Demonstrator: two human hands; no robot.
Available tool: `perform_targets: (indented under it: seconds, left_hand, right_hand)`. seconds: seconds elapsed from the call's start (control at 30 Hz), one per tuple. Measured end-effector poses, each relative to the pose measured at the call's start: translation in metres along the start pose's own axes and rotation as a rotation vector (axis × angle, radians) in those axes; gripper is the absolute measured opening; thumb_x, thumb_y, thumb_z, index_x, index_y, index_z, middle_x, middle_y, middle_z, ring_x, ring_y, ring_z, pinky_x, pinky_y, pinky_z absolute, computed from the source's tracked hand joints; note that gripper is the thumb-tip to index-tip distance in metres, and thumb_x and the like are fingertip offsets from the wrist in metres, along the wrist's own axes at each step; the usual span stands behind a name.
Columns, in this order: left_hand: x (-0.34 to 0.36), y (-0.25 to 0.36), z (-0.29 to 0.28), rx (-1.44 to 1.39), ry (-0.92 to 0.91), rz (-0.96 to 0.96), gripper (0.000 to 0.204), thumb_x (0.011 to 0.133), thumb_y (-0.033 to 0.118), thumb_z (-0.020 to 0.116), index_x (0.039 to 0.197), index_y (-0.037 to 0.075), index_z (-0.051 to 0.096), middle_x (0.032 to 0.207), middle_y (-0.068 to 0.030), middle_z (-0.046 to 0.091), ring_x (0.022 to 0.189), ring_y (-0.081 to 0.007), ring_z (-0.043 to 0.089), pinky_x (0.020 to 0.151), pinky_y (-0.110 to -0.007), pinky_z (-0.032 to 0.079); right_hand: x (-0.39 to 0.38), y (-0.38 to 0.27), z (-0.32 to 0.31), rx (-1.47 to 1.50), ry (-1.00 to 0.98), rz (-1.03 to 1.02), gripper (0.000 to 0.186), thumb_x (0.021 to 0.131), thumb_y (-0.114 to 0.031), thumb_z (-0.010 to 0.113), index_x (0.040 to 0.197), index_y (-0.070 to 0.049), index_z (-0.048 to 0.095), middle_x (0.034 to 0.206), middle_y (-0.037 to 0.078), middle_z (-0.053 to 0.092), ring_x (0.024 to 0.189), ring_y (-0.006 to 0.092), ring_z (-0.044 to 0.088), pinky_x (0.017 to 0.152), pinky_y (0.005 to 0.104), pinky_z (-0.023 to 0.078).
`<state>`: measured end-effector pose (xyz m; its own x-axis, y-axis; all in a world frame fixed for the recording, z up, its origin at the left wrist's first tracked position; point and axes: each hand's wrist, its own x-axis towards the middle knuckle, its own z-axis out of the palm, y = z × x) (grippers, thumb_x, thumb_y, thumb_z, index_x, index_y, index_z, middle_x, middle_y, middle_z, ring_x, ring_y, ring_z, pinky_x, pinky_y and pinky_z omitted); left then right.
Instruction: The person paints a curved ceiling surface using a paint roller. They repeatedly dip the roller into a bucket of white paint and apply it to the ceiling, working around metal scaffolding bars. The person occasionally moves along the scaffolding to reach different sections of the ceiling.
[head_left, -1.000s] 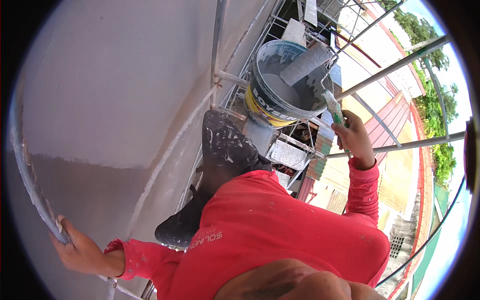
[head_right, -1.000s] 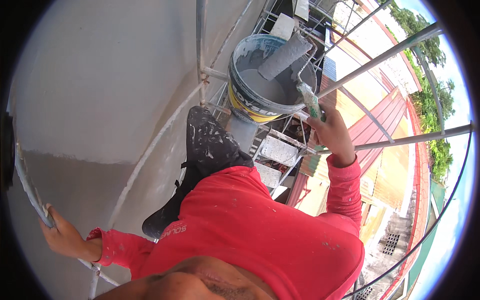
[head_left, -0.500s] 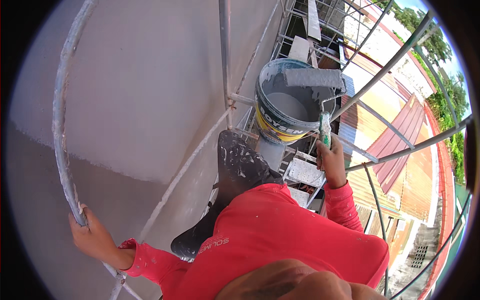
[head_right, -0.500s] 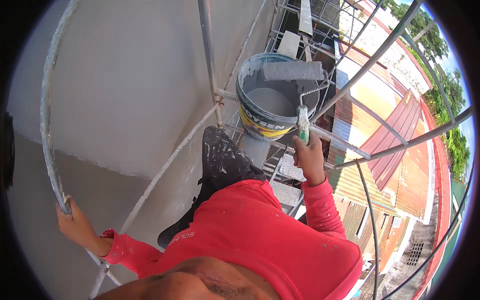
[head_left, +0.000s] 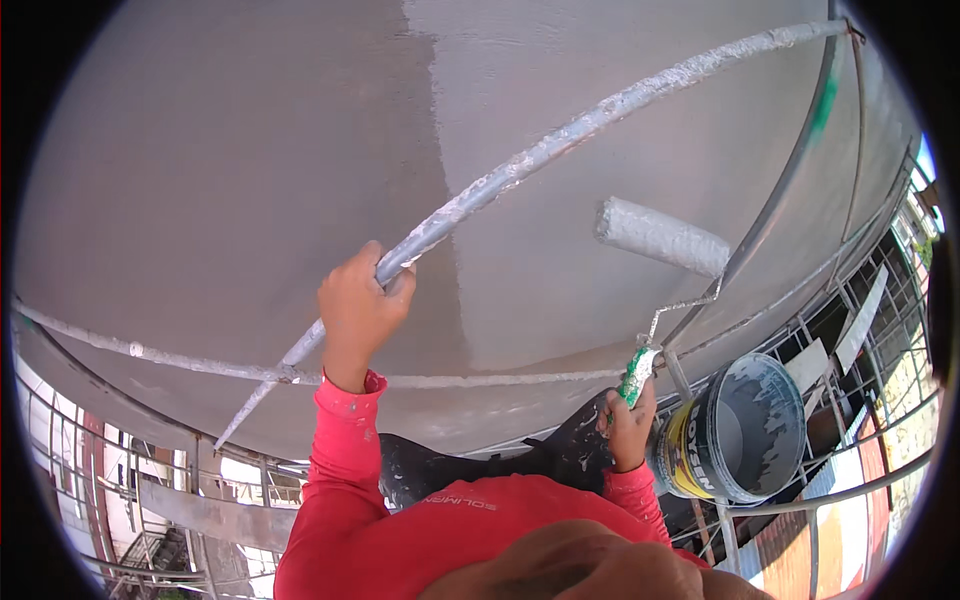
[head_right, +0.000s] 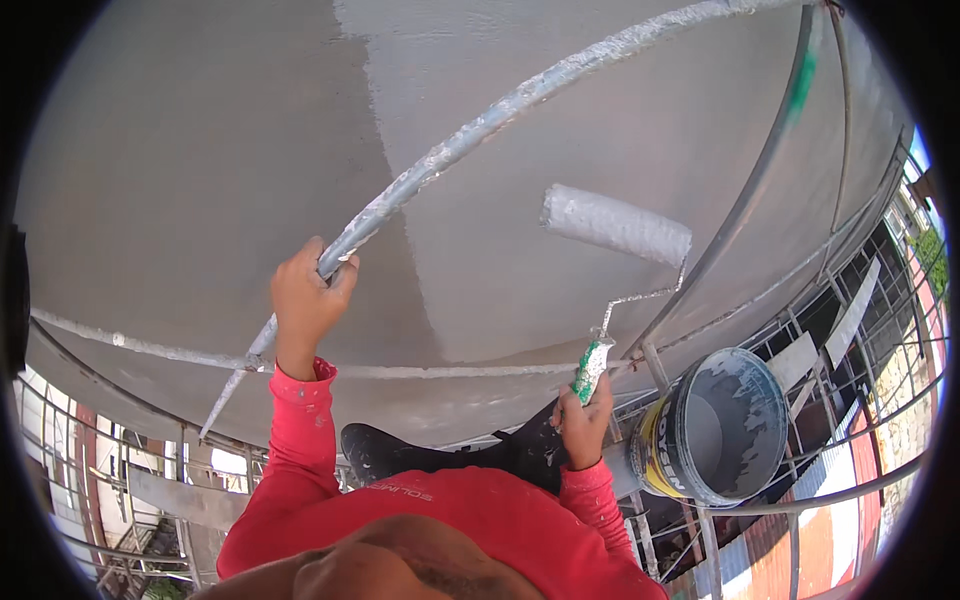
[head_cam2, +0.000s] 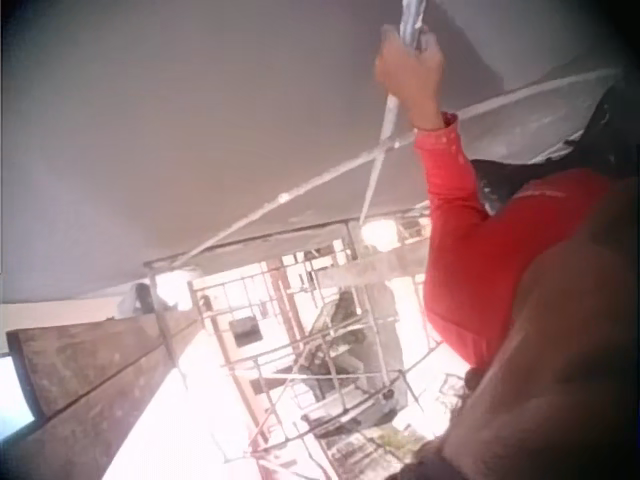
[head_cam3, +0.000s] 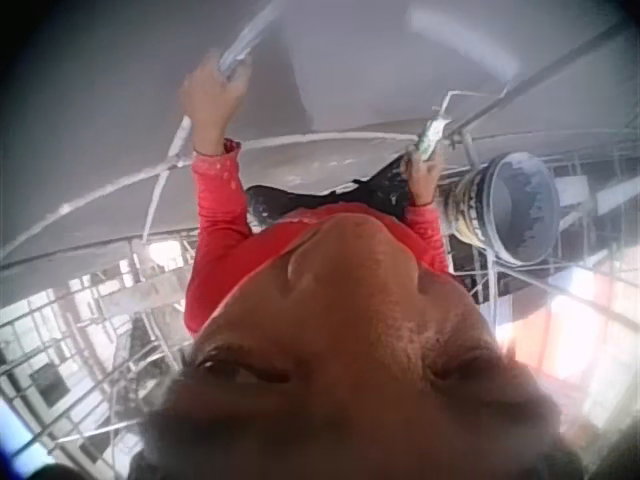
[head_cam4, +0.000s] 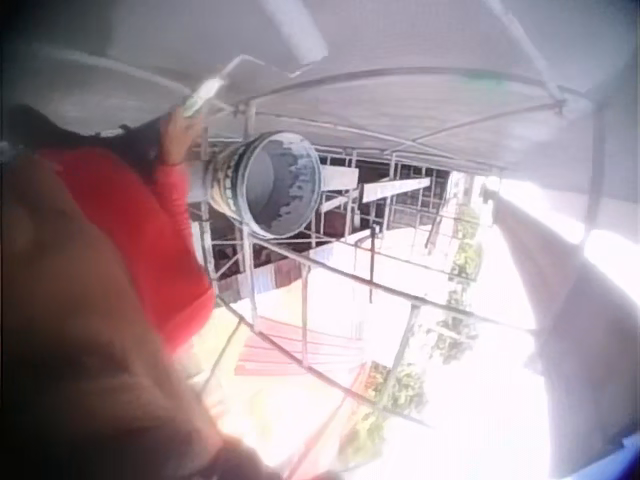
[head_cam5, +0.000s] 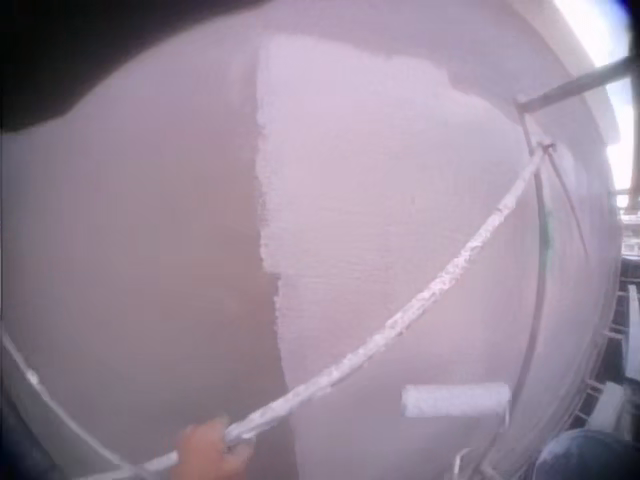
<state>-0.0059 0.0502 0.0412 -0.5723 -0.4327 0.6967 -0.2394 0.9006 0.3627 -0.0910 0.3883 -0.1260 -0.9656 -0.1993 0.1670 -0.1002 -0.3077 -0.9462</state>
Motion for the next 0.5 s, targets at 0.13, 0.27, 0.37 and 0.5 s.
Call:
perform_targets:
  seconds: [0.13,0.27,0.37,0.5]
  left_hand:
    - [-0.008,-0.004,-0.007,-0.205,0.09,0.086,0.033,0.08,0.032,0.081,0.088,0.006,0.063,0.076,-0.006,0.062,0.067,-0.0254,0.06,0.063,-0.039,0.048]
    - [-0.02,-0.019,-0.011,-0.18,0.265,0.198,0.043,0.082,0.037,0.079,0.102,0.003,0.062,0.096,-0.0097,0.061,0.086,-0.027,0.059,0.077,-0.039,0.048]
    - [-0.033,-0.038,-0.018,-0.136,0.368,0.197,0.045,0.085,0.036,0.076,0.108,0.001,0.061,0.1,-0.0126,0.06,0.091,-0.0285,0.057,0.082,-0.04,0.047]
    - [-0.053,-0.054,-0.017,-0.153,0.441,0.115,0.041,0.09,0.034,0.07,0.11,0.0,0.061,0.098,-0.0139,0.061,0.09,-0.0282,0.059,0.083,-0.039,0.046]
  right_hand:
    - [0.041,0.044,0.048,-0.068,-0.244,-0.055,0.027,0.089,0.004,0.056,0.114,-0.002,0.048,0.074,0.003,0.052,0.049,0.0097,0.049,0.043,0.0255,0.041]
    - [0.056,0.061,0.097,-0.073,-0.413,-0.159,0.022,0.092,0.001,0.058,0.111,-0.002,0.049,0.076,0.001,0.053,0.051,0.0075,0.05,0.044,0.0243,0.041]
    - [0.055,0.068,0.137,-0.053,-0.465,-0.222,0.018,0.095,-0.002,0.06,0.11,-0.003,0.049,0.076,0.001,0.052,0.052,0.0067,0.05,0.045,0.0237,0.041]
    - [0.037,0.046,0.185,0.083,-0.511,-0.113,0.02,0.097,-0.006,0.062,0.113,-0.001,0.05,0.082,-0.002,0.052,0.06,0.0037,0.048,0.05,0.0219,0.04]
